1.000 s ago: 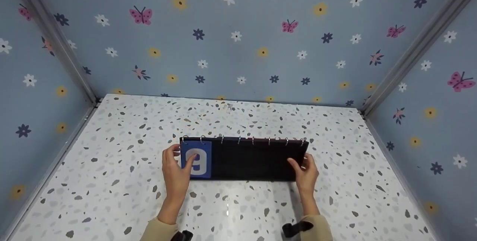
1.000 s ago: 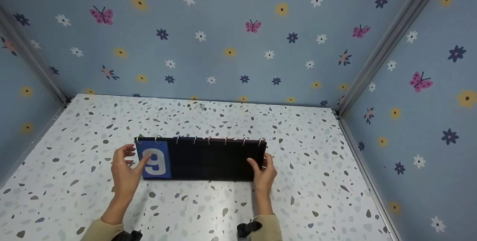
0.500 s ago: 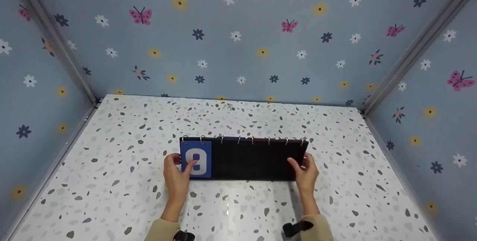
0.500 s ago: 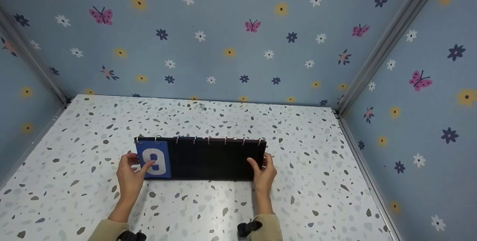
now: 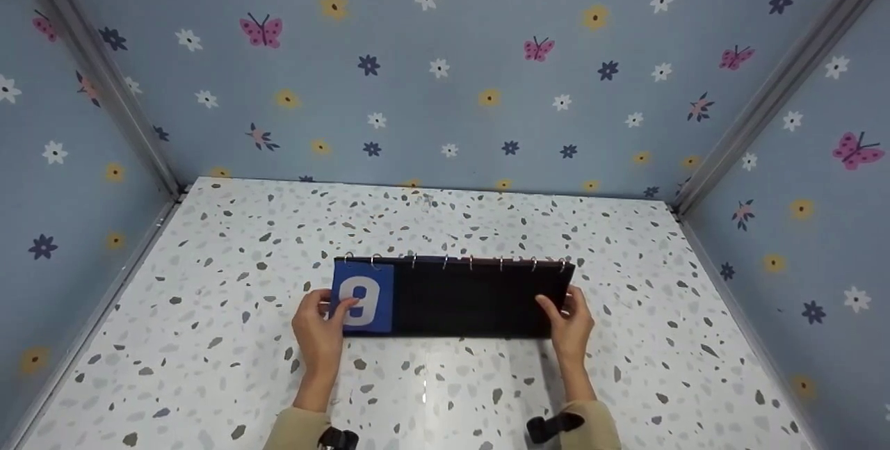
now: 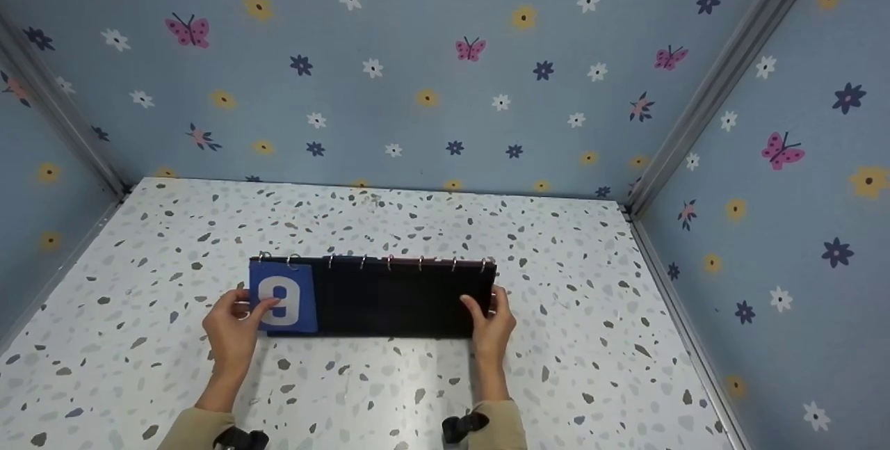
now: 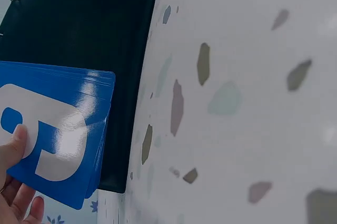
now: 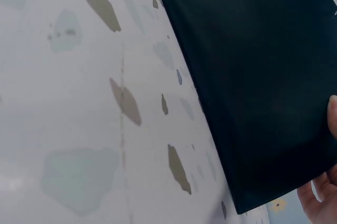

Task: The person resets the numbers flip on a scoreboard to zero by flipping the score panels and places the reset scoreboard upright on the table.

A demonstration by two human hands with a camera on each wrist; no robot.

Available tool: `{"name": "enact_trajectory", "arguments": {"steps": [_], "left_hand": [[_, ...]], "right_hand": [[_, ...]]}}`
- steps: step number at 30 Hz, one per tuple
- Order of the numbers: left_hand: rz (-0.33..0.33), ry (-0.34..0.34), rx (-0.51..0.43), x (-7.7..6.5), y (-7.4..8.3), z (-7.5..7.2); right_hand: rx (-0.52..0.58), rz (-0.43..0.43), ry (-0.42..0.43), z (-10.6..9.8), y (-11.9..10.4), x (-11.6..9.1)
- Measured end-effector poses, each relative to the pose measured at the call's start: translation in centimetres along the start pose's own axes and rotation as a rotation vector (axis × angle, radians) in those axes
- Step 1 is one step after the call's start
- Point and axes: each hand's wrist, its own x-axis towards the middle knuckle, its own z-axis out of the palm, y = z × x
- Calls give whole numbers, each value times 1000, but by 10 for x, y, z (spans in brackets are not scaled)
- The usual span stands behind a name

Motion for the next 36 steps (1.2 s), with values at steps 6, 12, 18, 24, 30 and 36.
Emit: {"name": "enact_trajectory", "arguments": {"steps": [6, 12, 18, 24, 30, 36], "left_hand": [[57, 15, 60, -2, 2, -6], [57, -18, 99, -2, 12, -15], [16, -166, 88, -2, 28, -28], [72, -301, 34, 3, 38, -43], [52, -364, -168, 14, 42, -56], [-3, -476, -361, 26, 47, -65]], "right_hand": [[-27, 9, 0, -1, 1, 0], [-7, -1, 10, 0, 2, 1], [-8, 6, 5, 0, 1, 1], [-16, 1, 4, 0, 1, 0], [-17, -8, 8, 0, 2, 0], [-6, -11, 0, -1, 1, 0]]}}
